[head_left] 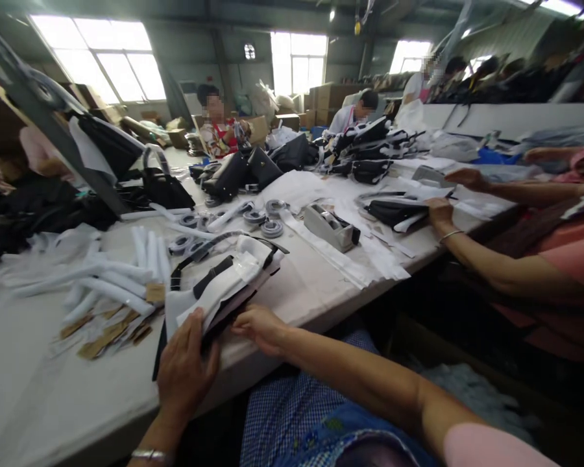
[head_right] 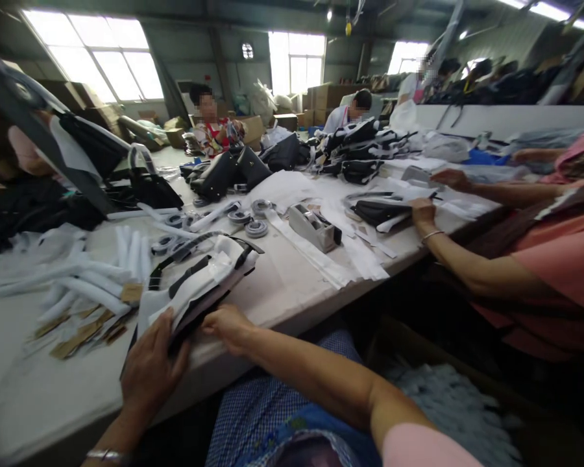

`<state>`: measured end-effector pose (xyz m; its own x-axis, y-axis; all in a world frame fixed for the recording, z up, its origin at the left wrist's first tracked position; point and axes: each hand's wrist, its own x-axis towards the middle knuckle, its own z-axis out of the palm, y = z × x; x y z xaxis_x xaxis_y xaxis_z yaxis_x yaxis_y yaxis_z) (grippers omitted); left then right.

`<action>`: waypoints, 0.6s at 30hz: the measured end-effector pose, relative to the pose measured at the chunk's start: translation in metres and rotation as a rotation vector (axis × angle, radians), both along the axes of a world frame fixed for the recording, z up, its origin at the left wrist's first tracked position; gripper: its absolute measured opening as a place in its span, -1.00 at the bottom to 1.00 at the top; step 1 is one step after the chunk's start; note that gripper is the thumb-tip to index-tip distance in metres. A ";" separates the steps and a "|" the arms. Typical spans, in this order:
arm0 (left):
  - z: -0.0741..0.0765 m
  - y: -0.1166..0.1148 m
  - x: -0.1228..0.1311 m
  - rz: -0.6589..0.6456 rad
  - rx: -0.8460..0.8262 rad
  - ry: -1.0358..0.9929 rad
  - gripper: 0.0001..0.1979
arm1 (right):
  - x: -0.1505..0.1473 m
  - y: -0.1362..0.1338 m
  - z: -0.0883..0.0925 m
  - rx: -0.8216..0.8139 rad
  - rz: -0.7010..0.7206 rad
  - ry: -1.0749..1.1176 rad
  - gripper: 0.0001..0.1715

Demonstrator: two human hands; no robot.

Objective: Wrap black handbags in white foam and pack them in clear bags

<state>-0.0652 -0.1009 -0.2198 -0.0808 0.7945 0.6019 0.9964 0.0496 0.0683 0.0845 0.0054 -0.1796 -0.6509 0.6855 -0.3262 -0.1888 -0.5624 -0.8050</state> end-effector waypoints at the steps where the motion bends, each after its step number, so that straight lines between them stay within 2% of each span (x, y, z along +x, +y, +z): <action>1: -0.001 0.000 0.002 0.029 0.004 0.008 -0.20 | -0.002 -0.001 0.002 -0.013 -0.001 0.020 -0.83; 5: -0.007 0.005 0.004 0.166 0.059 0.049 -0.20 | -0.004 0.001 0.003 -0.012 0.013 0.077 -0.81; 8: -0.011 0.008 0.000 0.119 0.053 0.067 -0.24 | 0.011 0.013 -0.005 0.051 0.129 0.056 -0.77; 10: -0.013 0.009 -0.002 0.075 0.044 0.072 -0.27 | 0.035 0.028 -0.009 0.170 0.229 -0.027 -0.69; 12: -0.015 0.010 -0.003 0.052 0.040 0.076 -0.29 | 0.070 0.048 -0.009 0.473 0.238 -0.220 -0.65; 14: -0.015 0.011 -0.003 0.033 0.037 0.084 -0.31 | 0.114 0.072 -0.006 0.982 0.085 -0.554 -0.67; 16: -0.016 0.012 -0.003 0.024 0.034 0.092 -0.32 | 0.159 0.097 0.000 1.389 -0.098 -1.042 -0.69; 18: -0.015 0.012 -0.002 0.022 0.036 0.099 -0.33 | 0.198 0.119 0.004 1.425 -0.183 -1.236 -0.61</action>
